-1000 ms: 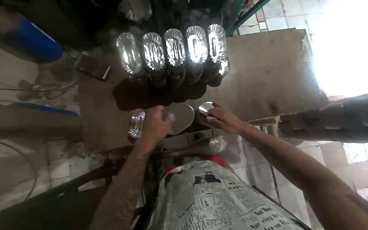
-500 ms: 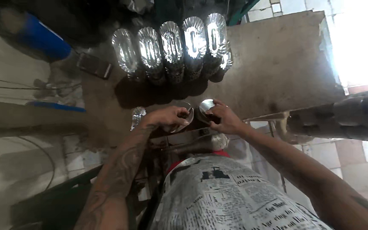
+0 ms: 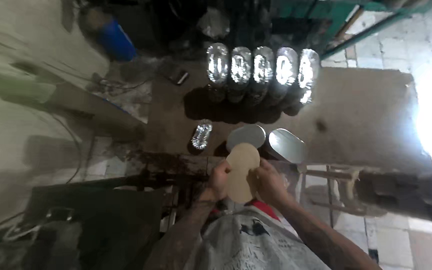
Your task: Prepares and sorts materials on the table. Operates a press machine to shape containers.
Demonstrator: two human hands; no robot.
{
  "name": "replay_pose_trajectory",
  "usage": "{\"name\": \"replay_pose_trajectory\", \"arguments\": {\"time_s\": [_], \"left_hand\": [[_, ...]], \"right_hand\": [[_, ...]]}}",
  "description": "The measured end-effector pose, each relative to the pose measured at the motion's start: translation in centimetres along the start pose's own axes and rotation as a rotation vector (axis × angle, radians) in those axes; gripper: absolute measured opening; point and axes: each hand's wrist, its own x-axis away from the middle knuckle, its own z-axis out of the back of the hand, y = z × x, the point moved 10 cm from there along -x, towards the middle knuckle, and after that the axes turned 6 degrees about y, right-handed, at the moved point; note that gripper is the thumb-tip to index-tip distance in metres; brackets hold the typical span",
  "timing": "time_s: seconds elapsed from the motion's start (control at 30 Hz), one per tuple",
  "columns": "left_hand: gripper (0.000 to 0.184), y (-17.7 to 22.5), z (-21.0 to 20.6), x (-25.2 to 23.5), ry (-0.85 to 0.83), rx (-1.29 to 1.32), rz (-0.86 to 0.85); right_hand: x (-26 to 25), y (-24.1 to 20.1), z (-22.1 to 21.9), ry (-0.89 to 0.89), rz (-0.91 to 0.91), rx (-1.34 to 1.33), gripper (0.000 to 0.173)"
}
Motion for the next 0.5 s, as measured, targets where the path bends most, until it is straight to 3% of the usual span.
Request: {"name": "replay_pose_trajectory", "arguments": {"time_s": [0.1,0.17,0.23,0.3,0.37,0.43,0.5], "left_hand": [[0.032,-1.0,0.5,1.6,-0.024,0.298,-0.027],[0.034,-3.1,-0.4,0.4,-0.07,0.296,-0.059],[0.028,-6.9,-1.3,-3.5,-0.194,-0.104,-0.053],[0.039,-11.8,-2.1,-8.3,-0.333,-0.747,-0.038],[0.049,-16.6,-2.4,-12.6,-0.417,-1.195,-0.016],[0.057,-17.7,-3.2,-13.8,-0.37,-1.369,0.027],[0.049,-14.0,-3.3,-9.2,-0.178,-1.36,0.172]], "right_hand": [[1.5,-0.1,-1.6,-0.266,-0.024,-0.11,0.023],[1.3,0.7,-0.4,-0.248,-0.005,-0.098,0.021],[0.4,2.5,4.1,-0.161,0.09,0.23,0.021],[1.1,5.0,9.2,-0.228,0.209,0.76,0.031],[3.5,8.4,13.7,-0.354,0.095,1.187,0.033],[6.1,11.4,18.3,-0.407,-0.14,1.39,0.037],[7.5,14.0,21.1,-0.435,-0.175,1.419,0.04]]}}
